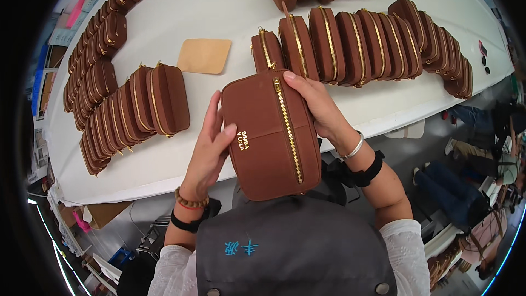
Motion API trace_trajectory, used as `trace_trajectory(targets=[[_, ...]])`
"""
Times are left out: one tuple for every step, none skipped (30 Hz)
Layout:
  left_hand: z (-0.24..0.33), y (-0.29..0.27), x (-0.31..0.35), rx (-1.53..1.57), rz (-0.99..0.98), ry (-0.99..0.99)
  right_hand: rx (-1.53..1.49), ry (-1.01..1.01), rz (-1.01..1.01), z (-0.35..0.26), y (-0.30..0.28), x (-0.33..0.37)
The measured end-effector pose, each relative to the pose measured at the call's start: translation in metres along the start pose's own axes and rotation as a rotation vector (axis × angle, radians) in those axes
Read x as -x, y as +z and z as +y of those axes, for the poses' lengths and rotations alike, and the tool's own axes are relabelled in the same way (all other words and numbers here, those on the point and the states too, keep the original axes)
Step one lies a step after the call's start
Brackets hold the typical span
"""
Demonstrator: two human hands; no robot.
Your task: The person picks up brown zippered pouches from a white table one by one. They use a thin wooden stick to probe the zipper area of each pouch and then place the pouch back into a row. The process is repeated for multiple pouches in a repetitive sequence.
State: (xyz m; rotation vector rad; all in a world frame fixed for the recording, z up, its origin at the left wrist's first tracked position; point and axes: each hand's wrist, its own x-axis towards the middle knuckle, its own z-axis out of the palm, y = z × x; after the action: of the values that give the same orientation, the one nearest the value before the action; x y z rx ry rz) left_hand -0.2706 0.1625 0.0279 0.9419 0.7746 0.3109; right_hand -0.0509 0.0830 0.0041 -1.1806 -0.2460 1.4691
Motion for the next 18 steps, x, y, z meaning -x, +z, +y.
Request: trace_trajectory(targets=[[-0.004,0.000,0.007,-0.003,-0.030,0.009,0.002,0.011,0.013,0.002,-0.002,0.001],[-0.005,-0.002,0.013,0.084,-0.071,-0.037,-0.004,0.011,0.006,0.003,-0.003,0.002],[-0.011,-0.003,0.019,0.079,-0.101,-0.001,-0.010,0.012,-0.001,0.004,-0.004,0.003],[-0.019,-0.005,0.023,0.074,-0.130,0.035,-0.016,0.013,-0.008,0.005,-0.004,0.004],[-0.023,-0.005,0.027,0.070,-0.158,0.076,-0.024,0.014,-0.009,0.006,-0.003,0.004],[-0.022,-0.007,0.030,0.075,-0.171,0.047,-0.031,0.016,-0.010,0.007,-0.001,0.004],[-0.019,-0.005,0.033,0.092,-0.184,0.043,-0.040,0.017,-0.010,0.008,0.000,0.004],[-0.013,-0.002,0.038,0.109,-0.198,0.041,-0.038,0.010,-0.017,0.008,0.000,0.004],[-0.010,0.001,0.042,0.125,-0.213,0.038,-0.038,0.004,-0.024,0.008,0.001,0.003],[-0.010,0.003,0.045,0.122,-0.215,0.013,-0.038,-0.004,-0.029,0.008,0.001,0.003],[-0.010,0.004,0.047,0.119,-0.219,-0.011,-0.026,-0.003,-0.022,0.006,0.002,0.003],[-0.010,0.005,0.049,0.115,-0.223,-0.036,-0.014,-0.003,-0.013,0.005,0.003,0.004],[-0.012,0.007,0.051,0.080,-0.211,-0.034,-0.003,-0.003,-0.004,0.004,0.005,0.004],[-0.015,0.010,0.051,0.046,-0.204,-0.033,0.018,-0.004,0.009,0.004,0.005,0.003],[-0.018,0.011,0.052,0.011,-0.198,-0.031,0.039,-0.004,0.023,0.004,0.005,0.002],[-0.024,0.011,0.051,-0.015,-0.180,-0.005,0.060,-0.004,0.037,0.004,0.004,0.002],[-0.033,0.009,0.049,-0.042,-0.160,0.021,0.070,-0.010,0.036,0.004,0.004,0.001],[-0.039,0.008,0.048,-0.069,-0.139,0.047,0.079,-0.016,0.034,0.004,0.003,0.001]])
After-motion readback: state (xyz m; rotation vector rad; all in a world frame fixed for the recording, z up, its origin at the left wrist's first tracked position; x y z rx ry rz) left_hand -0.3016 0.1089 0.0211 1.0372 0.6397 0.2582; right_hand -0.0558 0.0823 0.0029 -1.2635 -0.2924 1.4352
